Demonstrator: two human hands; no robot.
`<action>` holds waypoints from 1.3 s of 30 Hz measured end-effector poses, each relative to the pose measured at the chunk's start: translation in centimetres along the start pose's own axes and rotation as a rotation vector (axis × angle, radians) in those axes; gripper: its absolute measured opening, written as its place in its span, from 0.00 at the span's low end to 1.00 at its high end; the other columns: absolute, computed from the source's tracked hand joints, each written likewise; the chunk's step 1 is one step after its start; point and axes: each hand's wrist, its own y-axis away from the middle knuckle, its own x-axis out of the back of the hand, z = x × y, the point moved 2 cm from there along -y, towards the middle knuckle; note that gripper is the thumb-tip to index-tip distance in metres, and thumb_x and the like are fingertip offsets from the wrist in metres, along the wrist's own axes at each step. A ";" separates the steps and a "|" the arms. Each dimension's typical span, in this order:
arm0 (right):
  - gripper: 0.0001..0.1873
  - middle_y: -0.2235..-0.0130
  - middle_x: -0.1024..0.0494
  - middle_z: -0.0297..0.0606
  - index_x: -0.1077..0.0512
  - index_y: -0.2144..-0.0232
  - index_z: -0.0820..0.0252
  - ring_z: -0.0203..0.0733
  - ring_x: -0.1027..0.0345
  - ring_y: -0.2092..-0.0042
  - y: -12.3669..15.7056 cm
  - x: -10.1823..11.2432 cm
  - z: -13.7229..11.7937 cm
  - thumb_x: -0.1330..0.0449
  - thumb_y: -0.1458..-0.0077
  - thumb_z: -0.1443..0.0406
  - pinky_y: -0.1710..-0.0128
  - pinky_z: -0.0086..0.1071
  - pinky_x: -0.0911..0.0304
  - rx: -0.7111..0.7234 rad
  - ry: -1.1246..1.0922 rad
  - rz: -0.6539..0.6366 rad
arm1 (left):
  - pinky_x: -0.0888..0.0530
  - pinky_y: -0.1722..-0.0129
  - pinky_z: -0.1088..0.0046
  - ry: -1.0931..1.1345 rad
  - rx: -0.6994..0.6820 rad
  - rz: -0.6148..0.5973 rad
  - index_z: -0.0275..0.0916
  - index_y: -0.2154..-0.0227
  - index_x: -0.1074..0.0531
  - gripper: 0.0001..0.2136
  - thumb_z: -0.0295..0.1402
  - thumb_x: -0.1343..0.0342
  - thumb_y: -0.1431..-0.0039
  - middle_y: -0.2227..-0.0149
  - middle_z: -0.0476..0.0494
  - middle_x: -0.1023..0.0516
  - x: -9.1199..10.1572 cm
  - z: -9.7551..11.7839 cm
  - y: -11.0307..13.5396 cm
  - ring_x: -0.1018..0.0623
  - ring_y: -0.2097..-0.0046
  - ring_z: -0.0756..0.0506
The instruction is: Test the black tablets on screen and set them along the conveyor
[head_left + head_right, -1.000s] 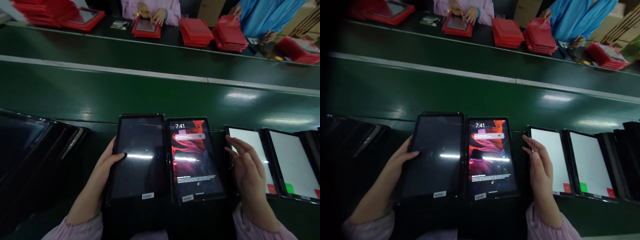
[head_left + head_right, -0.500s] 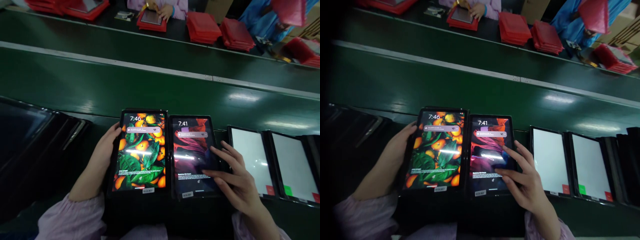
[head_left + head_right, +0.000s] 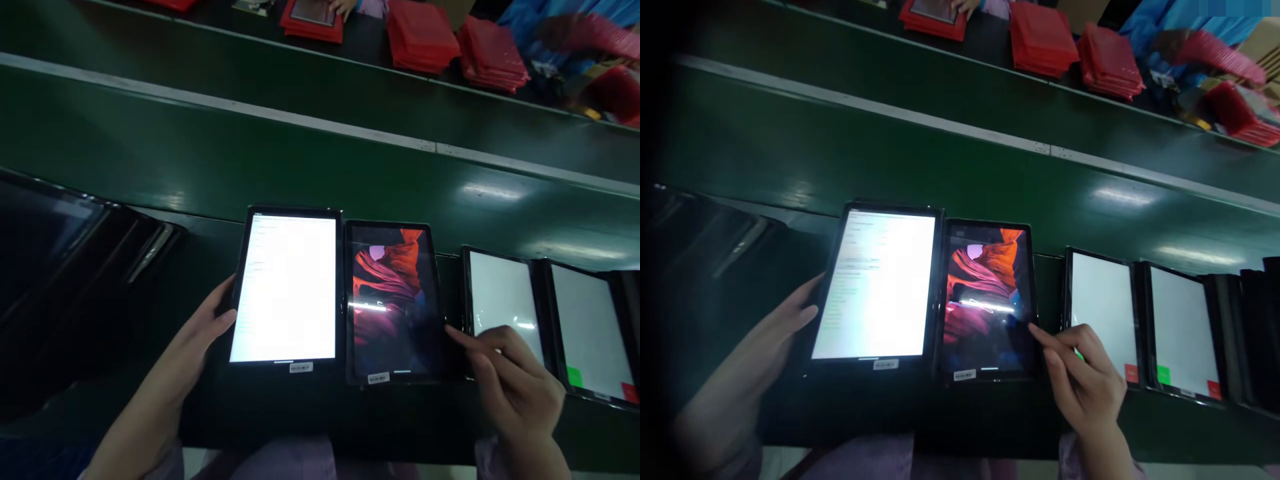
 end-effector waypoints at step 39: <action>0.23 0.79 0.27 0.31 0.15 0.50 0.68 0.29 0.39 0.81 -2.6 -3.6 -5.1 0.51 0.21 0.67 0.82 0.23 0.41 0.170 0.043 -0.236 | 0.32 0.29 0.52 -0.439 -0.052 -0.219 0.51 0.21 0.51 0.64 0.64 0.30 0.61 0.19 0.49 0.51 0.8 -0.2 2.2 0.51 0.20 0.30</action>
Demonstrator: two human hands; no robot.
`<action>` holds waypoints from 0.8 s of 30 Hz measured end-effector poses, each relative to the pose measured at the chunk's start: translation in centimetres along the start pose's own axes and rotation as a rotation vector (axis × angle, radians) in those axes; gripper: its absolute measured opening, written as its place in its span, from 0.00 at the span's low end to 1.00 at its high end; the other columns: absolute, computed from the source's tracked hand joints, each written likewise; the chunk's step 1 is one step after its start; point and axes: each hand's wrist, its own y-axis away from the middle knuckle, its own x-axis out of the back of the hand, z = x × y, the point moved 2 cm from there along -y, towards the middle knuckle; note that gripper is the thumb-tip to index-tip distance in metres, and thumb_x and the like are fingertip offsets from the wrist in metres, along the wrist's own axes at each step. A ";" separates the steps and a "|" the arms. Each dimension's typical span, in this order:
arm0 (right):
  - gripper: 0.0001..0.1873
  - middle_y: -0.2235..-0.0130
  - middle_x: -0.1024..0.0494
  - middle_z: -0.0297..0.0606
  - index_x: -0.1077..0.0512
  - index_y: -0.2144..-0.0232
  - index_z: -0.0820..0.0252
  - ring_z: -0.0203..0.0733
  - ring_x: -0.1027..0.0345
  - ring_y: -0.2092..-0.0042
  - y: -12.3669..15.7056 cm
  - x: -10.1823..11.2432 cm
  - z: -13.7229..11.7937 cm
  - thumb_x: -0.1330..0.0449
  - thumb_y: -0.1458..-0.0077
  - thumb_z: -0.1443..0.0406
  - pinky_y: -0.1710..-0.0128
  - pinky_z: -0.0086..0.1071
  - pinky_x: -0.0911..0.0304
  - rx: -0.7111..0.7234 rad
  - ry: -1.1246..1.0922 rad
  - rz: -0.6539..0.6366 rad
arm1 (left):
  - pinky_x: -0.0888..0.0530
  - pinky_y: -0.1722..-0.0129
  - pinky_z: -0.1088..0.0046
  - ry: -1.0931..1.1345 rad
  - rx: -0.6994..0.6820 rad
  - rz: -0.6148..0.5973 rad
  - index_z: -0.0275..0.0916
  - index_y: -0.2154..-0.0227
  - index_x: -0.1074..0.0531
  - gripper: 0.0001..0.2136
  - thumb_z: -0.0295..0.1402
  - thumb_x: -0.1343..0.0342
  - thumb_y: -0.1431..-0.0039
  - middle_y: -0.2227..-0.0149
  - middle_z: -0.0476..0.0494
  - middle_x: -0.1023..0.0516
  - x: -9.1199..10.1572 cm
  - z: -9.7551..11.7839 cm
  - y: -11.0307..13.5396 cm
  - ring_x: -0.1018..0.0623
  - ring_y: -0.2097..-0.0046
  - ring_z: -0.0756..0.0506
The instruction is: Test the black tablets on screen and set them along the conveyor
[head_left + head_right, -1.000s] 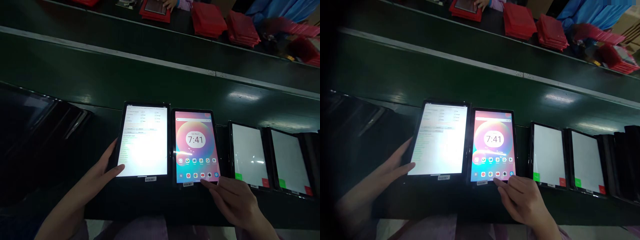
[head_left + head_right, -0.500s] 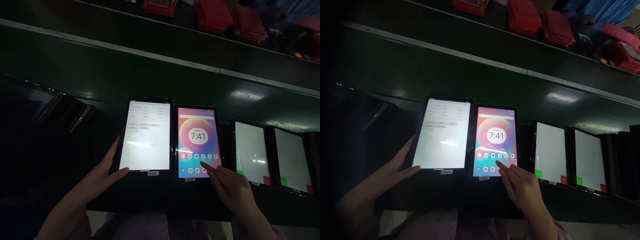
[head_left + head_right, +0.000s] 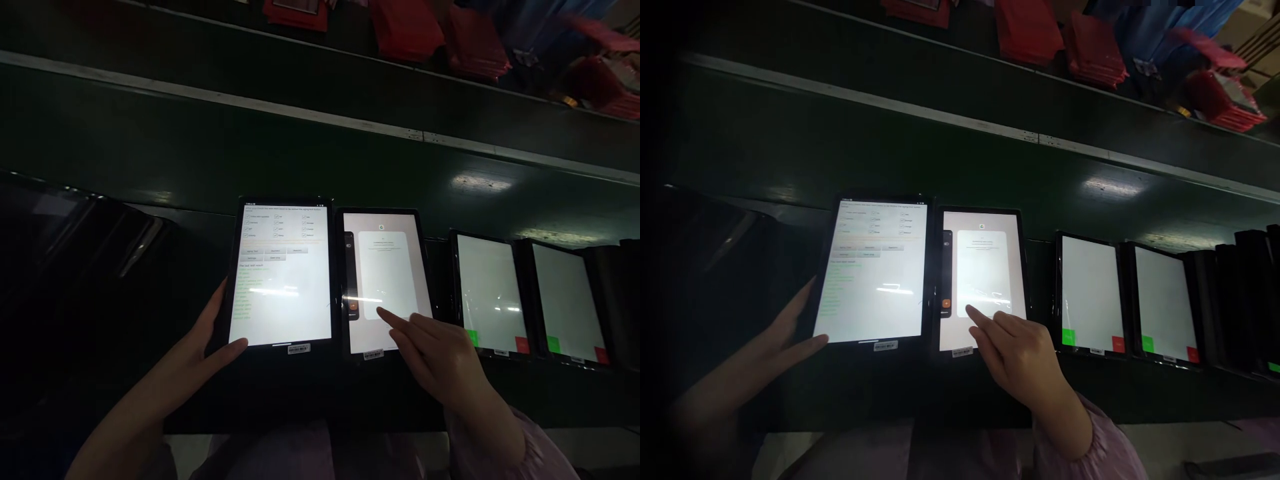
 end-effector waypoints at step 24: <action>0.26 0.84 0.34 0.27 0.15 0.68 0.64 0.26 0.48 0.85 -0.8 0.9 1.8 0.49 0.23 0.67 0.87 0.24 0.53 -0.105 0.212 0.156 | 0.34 0.28 0.48 -0.010 0.043 0.011 0.53 0.23 0.46 0.60 0.64 0.30 0.58 0.19 0.50 0.49 0.9 -1.1 -1.4 0.49 0.20 0.29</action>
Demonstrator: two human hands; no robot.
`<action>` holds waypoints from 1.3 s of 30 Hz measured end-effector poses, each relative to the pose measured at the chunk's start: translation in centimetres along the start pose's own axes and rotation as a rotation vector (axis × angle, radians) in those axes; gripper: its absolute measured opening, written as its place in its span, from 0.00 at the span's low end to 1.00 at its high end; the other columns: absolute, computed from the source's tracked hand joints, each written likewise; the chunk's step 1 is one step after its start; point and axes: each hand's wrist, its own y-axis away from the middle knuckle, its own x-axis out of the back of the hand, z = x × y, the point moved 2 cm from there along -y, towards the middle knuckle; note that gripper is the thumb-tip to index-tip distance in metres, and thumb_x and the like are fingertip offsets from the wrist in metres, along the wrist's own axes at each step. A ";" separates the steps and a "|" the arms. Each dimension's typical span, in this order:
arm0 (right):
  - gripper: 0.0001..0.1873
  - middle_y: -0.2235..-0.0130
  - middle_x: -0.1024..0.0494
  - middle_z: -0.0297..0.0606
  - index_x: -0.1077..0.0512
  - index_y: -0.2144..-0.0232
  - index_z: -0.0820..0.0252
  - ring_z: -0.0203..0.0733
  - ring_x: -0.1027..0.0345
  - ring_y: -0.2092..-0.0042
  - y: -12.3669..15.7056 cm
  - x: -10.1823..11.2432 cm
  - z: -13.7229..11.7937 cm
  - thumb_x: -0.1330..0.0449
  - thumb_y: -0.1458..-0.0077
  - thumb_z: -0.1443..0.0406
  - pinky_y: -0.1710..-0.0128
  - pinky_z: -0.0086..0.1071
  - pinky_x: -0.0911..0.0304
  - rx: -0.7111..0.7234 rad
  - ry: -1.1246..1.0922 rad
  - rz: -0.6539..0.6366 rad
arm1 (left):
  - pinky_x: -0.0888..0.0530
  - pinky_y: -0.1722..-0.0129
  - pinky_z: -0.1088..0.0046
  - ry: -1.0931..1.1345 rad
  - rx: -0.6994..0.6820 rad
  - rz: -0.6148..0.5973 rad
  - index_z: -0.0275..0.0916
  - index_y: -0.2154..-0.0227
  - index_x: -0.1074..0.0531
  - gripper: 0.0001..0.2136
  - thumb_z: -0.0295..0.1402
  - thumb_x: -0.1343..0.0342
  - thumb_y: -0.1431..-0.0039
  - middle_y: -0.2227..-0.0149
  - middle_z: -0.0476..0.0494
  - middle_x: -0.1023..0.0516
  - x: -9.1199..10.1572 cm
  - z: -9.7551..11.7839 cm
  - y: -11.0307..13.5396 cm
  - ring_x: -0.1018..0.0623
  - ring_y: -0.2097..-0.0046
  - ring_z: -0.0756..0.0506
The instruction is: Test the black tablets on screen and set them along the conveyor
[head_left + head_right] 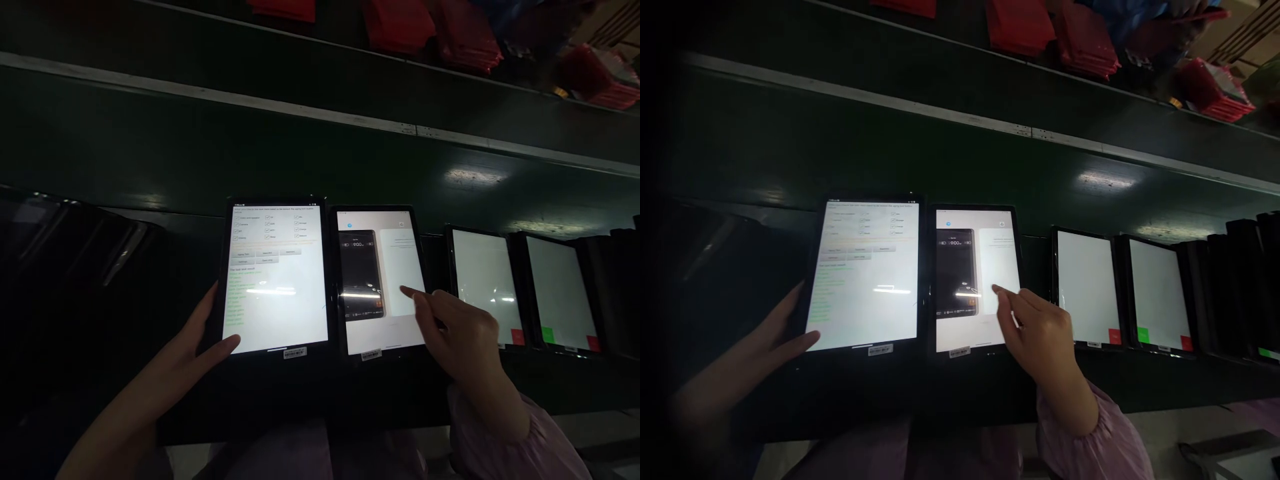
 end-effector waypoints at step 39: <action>0.26 0.82 0.35 0.27 0.17 0.71 0.66 0.27 0.42 0.82 1.9 0.1 -0.5 0.49 0.24 0.71 0.83 0.24 0.47 0.104 -0.292 -0.136 | 0.19 0.39 0.51 0.142 0.078 0.087 0.55 0.22 0.48 0.65 0.60 0.23 0.63 0.27 0.47 0.29 0.3 -1.6 -1.7 0.30 0.27 0.26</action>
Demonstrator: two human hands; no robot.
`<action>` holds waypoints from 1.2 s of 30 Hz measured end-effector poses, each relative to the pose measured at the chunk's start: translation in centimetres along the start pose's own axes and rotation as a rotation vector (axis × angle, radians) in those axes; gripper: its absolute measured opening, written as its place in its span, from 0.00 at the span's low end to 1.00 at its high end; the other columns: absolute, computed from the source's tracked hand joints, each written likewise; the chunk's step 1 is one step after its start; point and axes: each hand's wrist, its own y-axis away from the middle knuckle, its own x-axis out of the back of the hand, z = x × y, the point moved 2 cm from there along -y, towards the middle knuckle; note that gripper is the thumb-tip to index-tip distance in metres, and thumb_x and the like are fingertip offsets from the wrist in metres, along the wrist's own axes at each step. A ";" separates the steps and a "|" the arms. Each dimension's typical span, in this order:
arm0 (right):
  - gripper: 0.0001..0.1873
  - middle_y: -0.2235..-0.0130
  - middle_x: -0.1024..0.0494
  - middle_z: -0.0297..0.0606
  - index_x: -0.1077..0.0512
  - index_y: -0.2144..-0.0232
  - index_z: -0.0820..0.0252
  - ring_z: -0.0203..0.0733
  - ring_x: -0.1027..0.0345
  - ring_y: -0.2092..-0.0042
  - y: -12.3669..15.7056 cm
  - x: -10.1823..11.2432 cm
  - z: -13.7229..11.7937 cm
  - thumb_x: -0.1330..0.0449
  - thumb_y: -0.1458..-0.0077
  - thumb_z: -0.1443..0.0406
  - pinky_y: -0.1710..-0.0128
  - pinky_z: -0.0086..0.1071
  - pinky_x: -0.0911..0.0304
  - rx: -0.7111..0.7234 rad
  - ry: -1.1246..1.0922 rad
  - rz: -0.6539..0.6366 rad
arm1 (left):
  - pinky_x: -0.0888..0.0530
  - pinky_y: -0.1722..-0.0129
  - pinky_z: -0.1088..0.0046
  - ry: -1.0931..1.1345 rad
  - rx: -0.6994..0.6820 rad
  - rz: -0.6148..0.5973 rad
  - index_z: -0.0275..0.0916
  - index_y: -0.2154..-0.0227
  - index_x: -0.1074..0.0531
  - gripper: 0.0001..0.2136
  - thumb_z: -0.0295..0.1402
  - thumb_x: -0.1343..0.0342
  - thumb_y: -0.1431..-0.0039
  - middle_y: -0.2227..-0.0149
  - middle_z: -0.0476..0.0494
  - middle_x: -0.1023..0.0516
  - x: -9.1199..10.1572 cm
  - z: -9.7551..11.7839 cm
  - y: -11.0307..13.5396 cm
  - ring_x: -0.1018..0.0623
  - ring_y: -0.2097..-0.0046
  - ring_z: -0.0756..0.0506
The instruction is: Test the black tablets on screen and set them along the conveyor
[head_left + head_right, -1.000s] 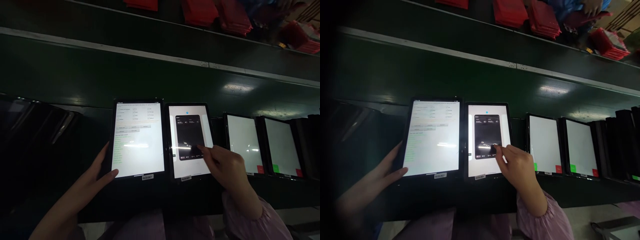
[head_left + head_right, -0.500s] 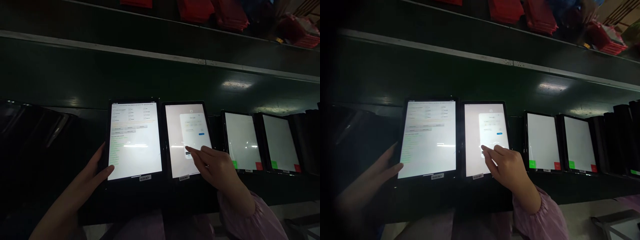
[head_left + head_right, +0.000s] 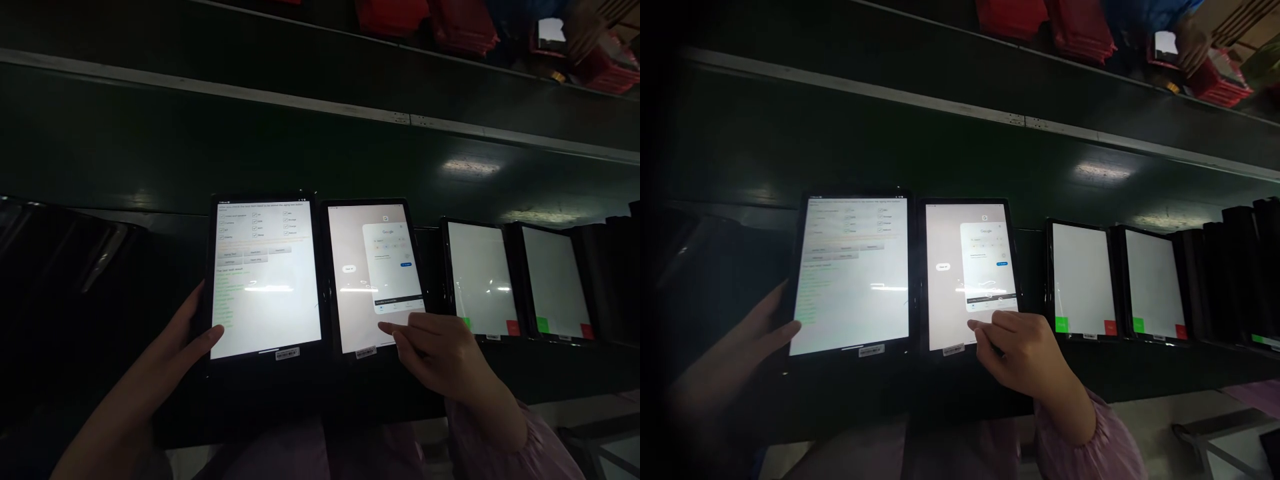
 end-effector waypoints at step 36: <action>0.20 0.80 0.29 0.29 0.17 0.62 0.65 0.29 0.39 0.81 -1.2 -0.9 -2.3 0.48 0.24 0.71 0.83 0.28 0.47 0.076 -0.002 -0.052 | 0.32 0.29 0.48 -0.169 -0.285 -0.059 0.53 0.20 0.56 0.57 0.58 0.31 0.47 0.18 0.44 0.53 -1.3 1.2 3.3 0.49 0.20 0.29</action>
